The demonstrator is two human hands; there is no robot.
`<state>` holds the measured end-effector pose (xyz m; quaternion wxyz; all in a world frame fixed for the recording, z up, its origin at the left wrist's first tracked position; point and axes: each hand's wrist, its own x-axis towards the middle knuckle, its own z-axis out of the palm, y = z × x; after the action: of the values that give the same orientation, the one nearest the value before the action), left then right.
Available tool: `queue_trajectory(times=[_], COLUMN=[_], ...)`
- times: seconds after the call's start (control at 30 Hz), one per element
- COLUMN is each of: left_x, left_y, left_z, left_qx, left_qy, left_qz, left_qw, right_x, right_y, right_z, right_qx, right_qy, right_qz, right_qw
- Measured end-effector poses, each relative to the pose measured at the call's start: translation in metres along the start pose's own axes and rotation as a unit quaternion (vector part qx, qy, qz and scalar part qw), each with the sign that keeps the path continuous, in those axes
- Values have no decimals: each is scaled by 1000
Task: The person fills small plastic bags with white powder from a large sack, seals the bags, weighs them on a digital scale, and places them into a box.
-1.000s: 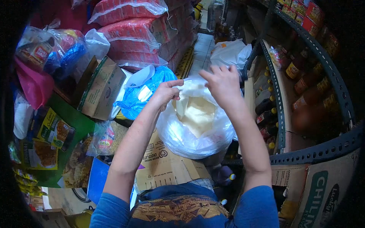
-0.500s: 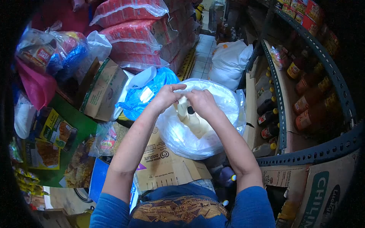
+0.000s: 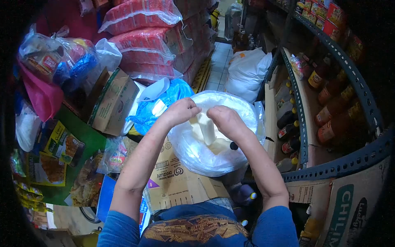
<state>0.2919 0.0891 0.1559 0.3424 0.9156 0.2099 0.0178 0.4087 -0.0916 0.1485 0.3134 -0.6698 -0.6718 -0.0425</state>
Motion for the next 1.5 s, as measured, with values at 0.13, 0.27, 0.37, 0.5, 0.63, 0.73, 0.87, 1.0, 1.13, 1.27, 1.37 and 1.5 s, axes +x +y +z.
queue_trajectory(times=[0.13,0.27,0.37,0.5,0.63,0.73,0.87,1.0,1.13,1.27,1.37,1.5], left_x=[-11,-14,-17,-17,-19,-31,-83,-156,-234,-313,-382,-465], left_y=[16,26,25,21,16,19,4,-29,-69,-113,-162,-199], left_z=[-7,-4,-9,-20,-34,-49,-87,-119,-123,-103,-84,-56], left_qx=[9,-134,-172,-263,-344,-402,-362,-394,-358,-352,-299,-266], left_qy=[60,100,132,97,112,131,190,275,358,439,509,579], left_qz=[120,175,195,183,158,176,189,145,69,-27,-96,-199], left_qw=[991,970,957,942,919,889,893,865,859,826,801,745], right_x=[-14,-27,-52,-74,-48,-49,-76,-80,-73,-81,-84,-91], right_y=[-9,-27,21,17,4,4,25,20,4,9,4,3], right_z=[-23,-33,19,39,-4,-14,44,42,34,55,56,66], right_qx=[14,96,434,-330,-76,217,150,-80,112,-3,-2,108], right_qy=[33,141,218,-253,5,54,-40,-107,-19,-56,-47,-67], right_qz=[39,69,247,79,119,217,191,150,252,210,219,267], right_qw=[999,983,839,906,990,950,969,980,961,976,975,955])
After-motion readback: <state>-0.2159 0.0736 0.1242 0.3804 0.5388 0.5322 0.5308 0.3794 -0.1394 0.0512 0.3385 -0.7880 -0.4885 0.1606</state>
